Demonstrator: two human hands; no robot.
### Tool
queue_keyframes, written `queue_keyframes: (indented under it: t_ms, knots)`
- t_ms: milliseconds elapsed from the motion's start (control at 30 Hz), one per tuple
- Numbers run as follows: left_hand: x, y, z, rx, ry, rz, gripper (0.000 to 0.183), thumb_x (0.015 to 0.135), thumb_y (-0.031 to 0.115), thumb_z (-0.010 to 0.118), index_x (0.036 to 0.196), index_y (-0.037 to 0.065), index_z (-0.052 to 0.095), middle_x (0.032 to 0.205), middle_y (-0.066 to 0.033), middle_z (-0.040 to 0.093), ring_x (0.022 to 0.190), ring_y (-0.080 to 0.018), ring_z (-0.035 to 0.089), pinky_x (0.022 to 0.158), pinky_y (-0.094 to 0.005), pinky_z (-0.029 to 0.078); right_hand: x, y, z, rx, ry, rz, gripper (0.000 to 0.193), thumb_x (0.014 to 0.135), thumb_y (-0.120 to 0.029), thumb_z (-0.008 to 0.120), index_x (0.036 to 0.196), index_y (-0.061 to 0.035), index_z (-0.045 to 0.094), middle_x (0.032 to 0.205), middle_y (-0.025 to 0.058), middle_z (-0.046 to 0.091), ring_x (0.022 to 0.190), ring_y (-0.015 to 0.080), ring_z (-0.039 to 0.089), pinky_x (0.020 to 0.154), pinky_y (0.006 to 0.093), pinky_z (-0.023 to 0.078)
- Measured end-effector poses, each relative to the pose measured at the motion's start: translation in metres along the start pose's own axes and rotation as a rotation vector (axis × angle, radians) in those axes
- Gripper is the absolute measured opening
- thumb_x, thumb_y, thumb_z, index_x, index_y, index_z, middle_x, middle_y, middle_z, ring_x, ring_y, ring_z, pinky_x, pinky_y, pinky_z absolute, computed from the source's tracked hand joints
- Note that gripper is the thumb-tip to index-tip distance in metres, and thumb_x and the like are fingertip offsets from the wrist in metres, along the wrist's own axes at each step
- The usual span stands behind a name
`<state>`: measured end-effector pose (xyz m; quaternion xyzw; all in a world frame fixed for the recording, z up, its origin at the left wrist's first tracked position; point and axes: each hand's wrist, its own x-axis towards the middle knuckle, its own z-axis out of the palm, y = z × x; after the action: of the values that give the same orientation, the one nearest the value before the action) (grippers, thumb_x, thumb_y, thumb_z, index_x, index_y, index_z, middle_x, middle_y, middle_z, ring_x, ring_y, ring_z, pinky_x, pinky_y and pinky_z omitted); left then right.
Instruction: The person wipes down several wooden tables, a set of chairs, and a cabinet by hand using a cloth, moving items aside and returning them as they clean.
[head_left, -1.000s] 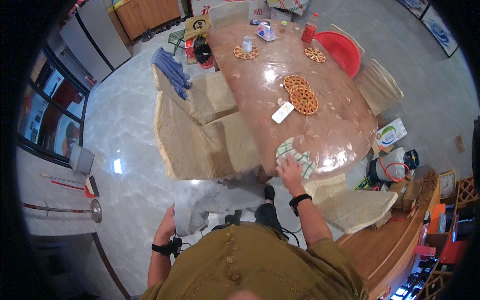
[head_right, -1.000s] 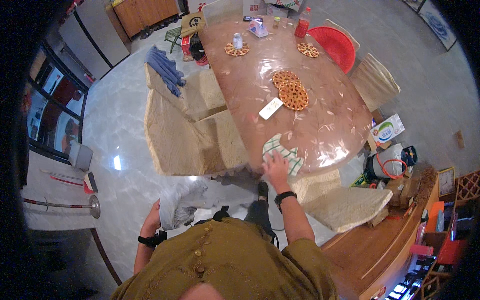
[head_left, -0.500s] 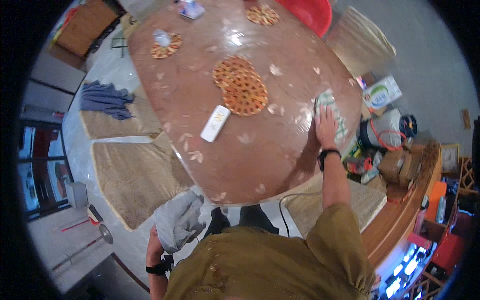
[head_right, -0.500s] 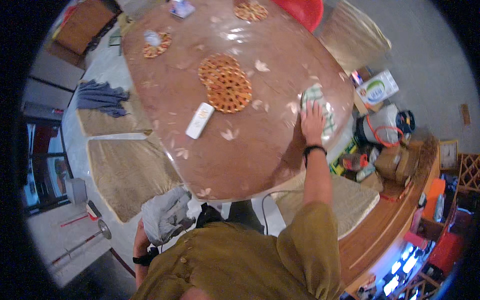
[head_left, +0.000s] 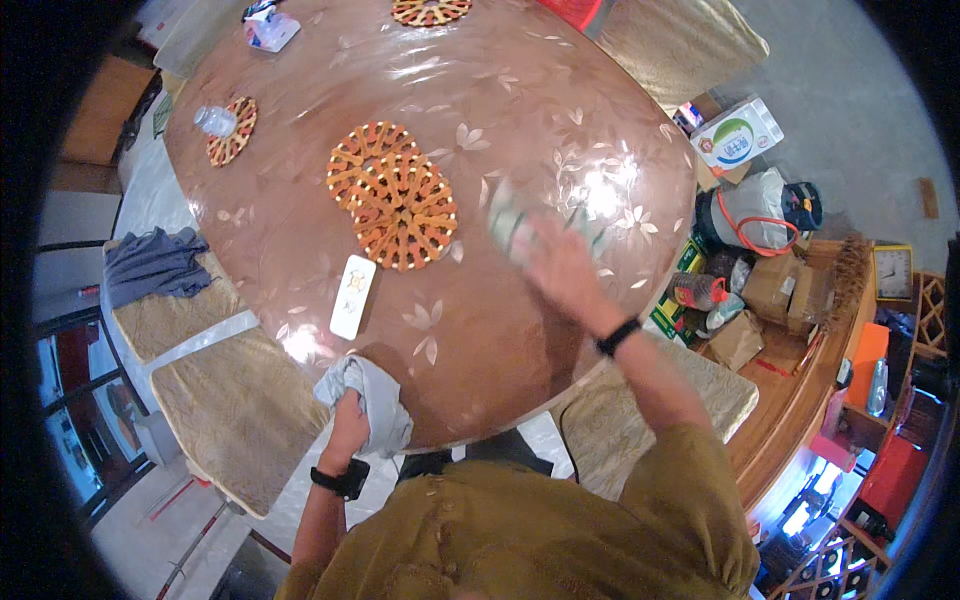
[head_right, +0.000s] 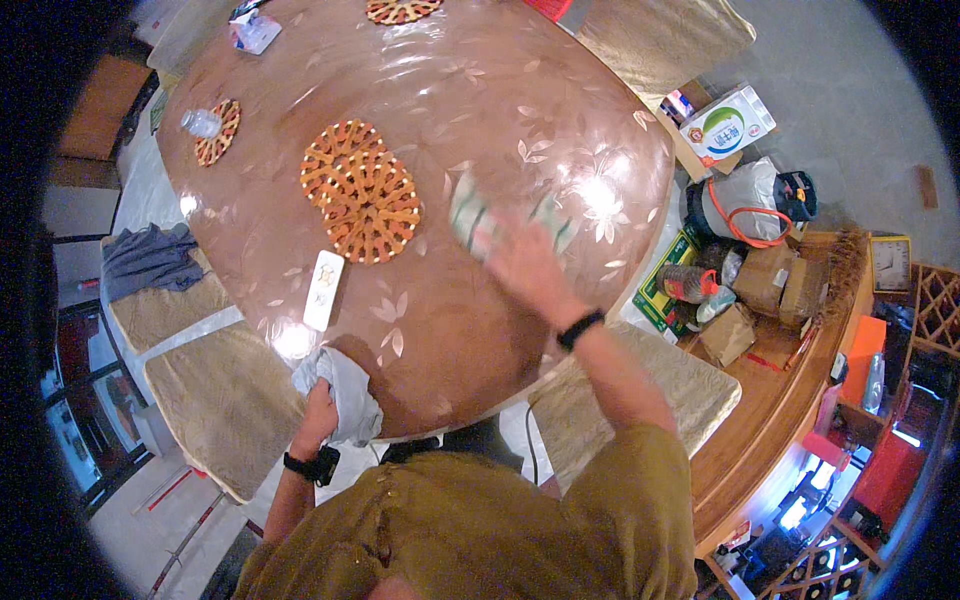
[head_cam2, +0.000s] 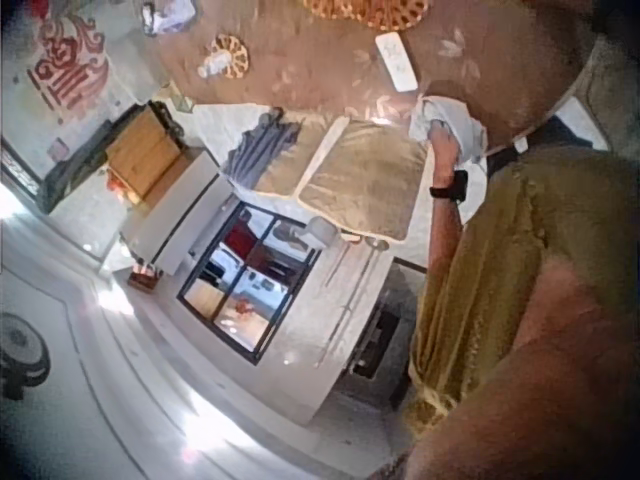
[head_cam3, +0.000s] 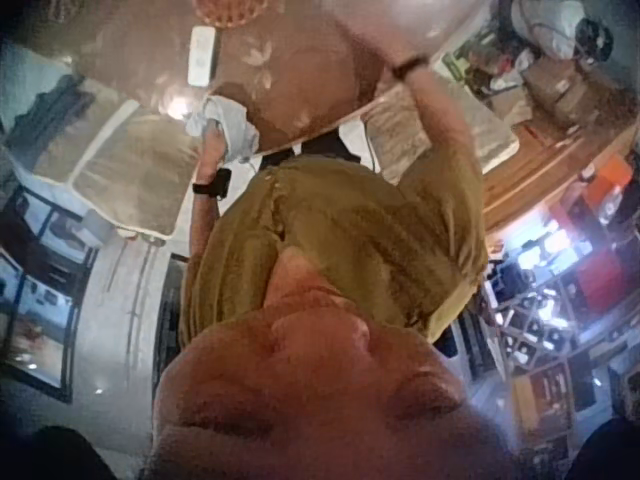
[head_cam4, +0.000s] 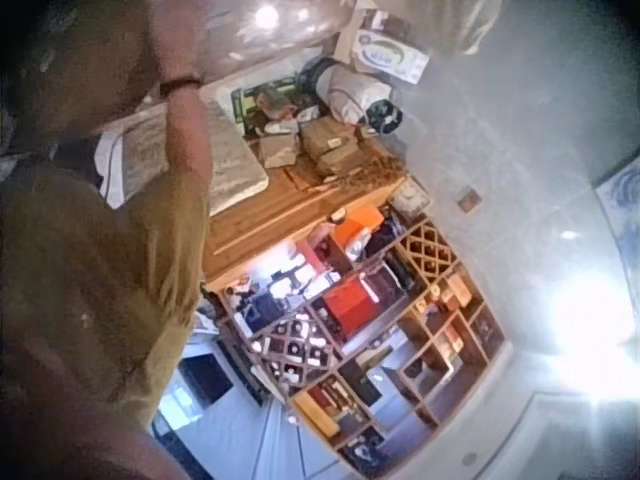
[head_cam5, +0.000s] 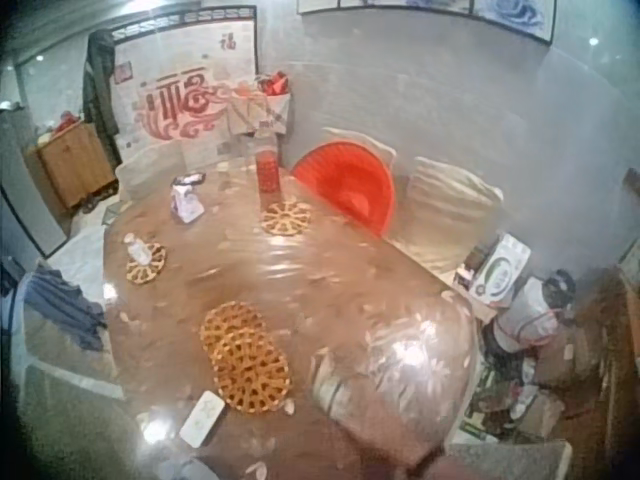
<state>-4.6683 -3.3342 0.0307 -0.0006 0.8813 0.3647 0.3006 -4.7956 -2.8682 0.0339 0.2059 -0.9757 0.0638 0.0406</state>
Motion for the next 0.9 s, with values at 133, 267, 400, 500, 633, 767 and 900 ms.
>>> queue_keyframes:
  t_ms: [133,267,400,500,633,767,900]
  knots:
    - [0.014,0.037,-0.006,-0.251,0.006,0.011,0.035,0.084,0.008,0.060,0.117,-0.002,0.055,0.106,-0.0147,0.066,0.101,-0.0252,0.061,0.088,-0.0371,0.048,0.071,0.139,0.032,-0.067,0.163,0.272,0.047,0.094,-0.039,0.046,0.139,-0.0245,0.047,0.149,0.0082,0.037,0.136,0.0289,0.035,0.107,0.0523,0.028]
    - [0.015,0.044,-0.009,-0.229,0.010,0.030,0.034,0.083,0.010,0.063,0.115,-0.001,0.057,0.105,-0.0133,0.067,0.097,-0.0235,0.063,0.086,-0.0367,0.049,0.055,0.259,0.042,-0.264,0.160,0.518,0.052,0.096,-0.045,0.038,0.145,-0.0263,0.037,0.150,0.0079,0.036,0.136,0.0298,0.036,0.107,0.0522,0.030]
    - [0.013,0.037,-0.008,-0.241,0.024,0.027,0.033,0.083,0.008,0.063,0.114,0.000,0.058,0.105,-0.0130,0.067,0.096,-0.0235,0.063,0.085,-0.0365,0.049,-0.018,0.293,0.038,-0.176,0.175,0.681,0.054,0.097,-0.046,0.039,0.147,-0.0268,0.034,0.151,0.0114,0.034,0.135,0.0348,0.035,0.107,0.0538,0.029]
    - [0.011,0.008,-0.001,-0.318,0.013,0.005,0.034,0.084,0.005,0.063,0.117,0.000,0.056,0.108,-0.0114,0.066,0.099,-0.0222,0.062,0.087,-0.0351,0.049,-0.051,0.248,0.043,-0.190,0.187,0.676,0.052,0.097,-0.041,0.042,0.146,-0.0245,0.037,0.149,0.0143,0.037,0.131,0.0383,0.039,0.104,0.0550,0.031]
    - [0.011,0.010,-0.002,-0.338,0.014,0.054,0.037,0.084,0.002,0.062,0.120,-0.001,0.055,0.111,-0.0103,0.064,0.102,-0.0208,0.060,0.090,-0.0341,0.048,-0.078,0.130,0.032,-0.146,0.152,0.623,0.052,0.097,-0.036,0.044,0.146,-0.0234,0.037,0.151,0.0135,0.033,0.136,0.0384,0.034,0.105,0.0574,0.028]
    - [0.004,0.019,-0.005,-0.302,0.085,0.182,0.033,0.085,0.006,0.061,0.117,-0.001,0.058,0.108,-0.0138,0.068,0.099,-0.0235,0.064,0.087,-0.0355,0.049,-0.100,-0.028,0.019,-0.079,0.110,0.546,0.055,0.093,-0.027,0.052,0.146,-0.0206,0.038,0.153,0.0130,0.030,0.137,0.0372,0.031,0.107,0.0574,0.026]
    - [-0.079,0.010,-0.022,-0.295,0.009,0.255,0.036,0.085,0.006,0.062,0.120,0.001,0.057,0.111,-0.0131,0.067,0.102,-0.0222,0.063,0.090,-0.0355,0.048,-0.136,-0.183,0.025,0.085,0.108,0.437,0.057,0.088,-0.021,0.058,0.142,-0.0187,0.042,0.152,0.0140,0.031,0.137,0.0372,0.030,0.109,0.0567,0.022]
